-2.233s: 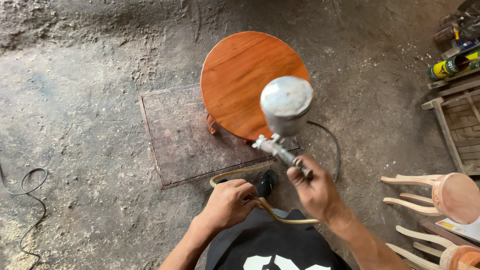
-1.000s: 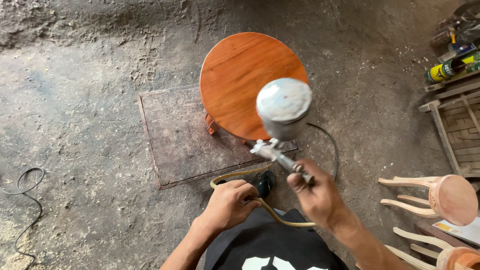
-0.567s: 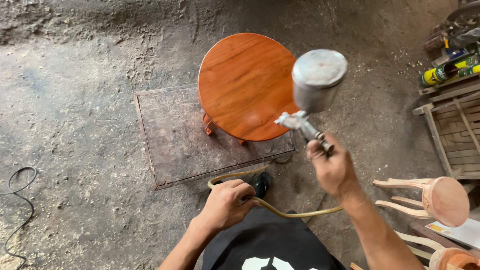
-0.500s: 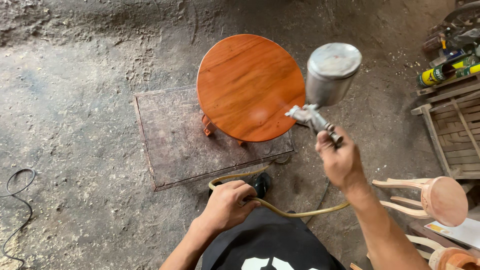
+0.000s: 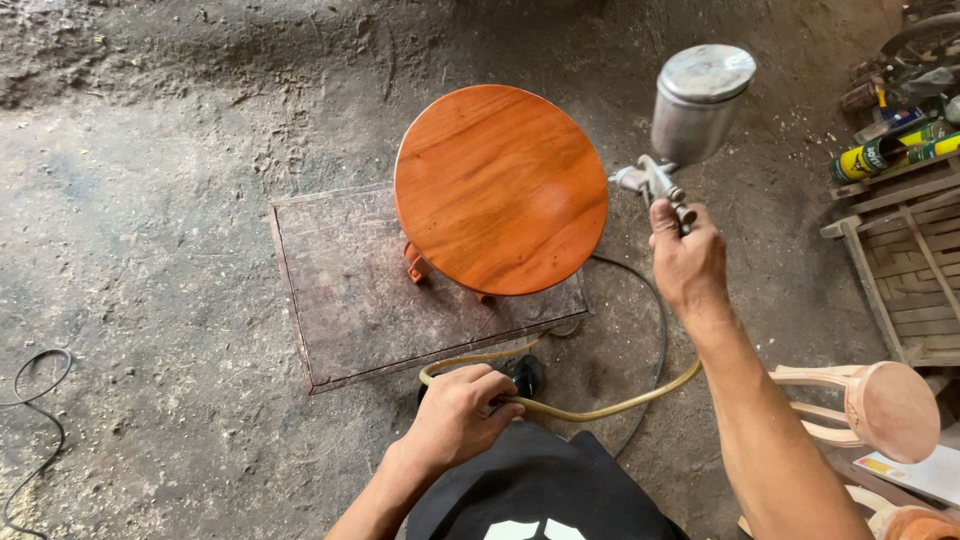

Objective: The person sprays a clear coating onto a small wooden stool using a pneumatic spray gun, applying it to the top surface, the legs, and the underside. They then adjust a nearby compressor machine and return to finish spraying the stool.

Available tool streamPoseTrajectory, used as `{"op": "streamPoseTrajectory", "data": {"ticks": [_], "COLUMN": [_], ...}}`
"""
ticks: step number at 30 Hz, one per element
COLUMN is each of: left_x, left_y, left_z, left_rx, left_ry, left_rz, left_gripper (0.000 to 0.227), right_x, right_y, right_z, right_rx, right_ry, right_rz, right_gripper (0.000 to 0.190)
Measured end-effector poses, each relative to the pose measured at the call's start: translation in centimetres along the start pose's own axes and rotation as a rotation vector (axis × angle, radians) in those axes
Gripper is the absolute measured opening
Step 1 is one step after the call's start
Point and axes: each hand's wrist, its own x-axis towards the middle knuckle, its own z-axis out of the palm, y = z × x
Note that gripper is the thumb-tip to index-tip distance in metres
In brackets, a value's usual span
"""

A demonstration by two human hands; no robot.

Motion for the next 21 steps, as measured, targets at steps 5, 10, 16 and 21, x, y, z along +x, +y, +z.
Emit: {"op": "streamPoseTrajectory", "data": {"ticks": [5, 10, 16, 21], "left_x": [-0.5, -1.1, -2.1, -2.4], "left_y": [-0.3, -0.6, -0.8, -1.0], "left_z": [-1.0, -2.0, -2.9, -3.3], "left_rx": [-0.017, 0.018, 0.014, 0.014], "left_ry": [0.03, 0.032, 0.013, 0.003], "left_rz": [0.001, -0.019, -0.053, -0.054], "left_gripper": [0.022, 0.021, 0.02, 0.02], "right_x": [-4.2, -8.8, -12.4, -12.4], "right_y": [-1.6, -3.1, -5.8, -6.7], "right_z": [0.7, 1.9, 3.9, 4.9], "right_rx": [0.083, 0.095, 0.153, 0.204], "right_ry": [-0.161, -0.313, -0.443, -0.449], "right_rz": [-0.099, -0.146, -0.208, -0.315], "right_gripper": [0.053, 0.053, 0.049, 0.049]}}
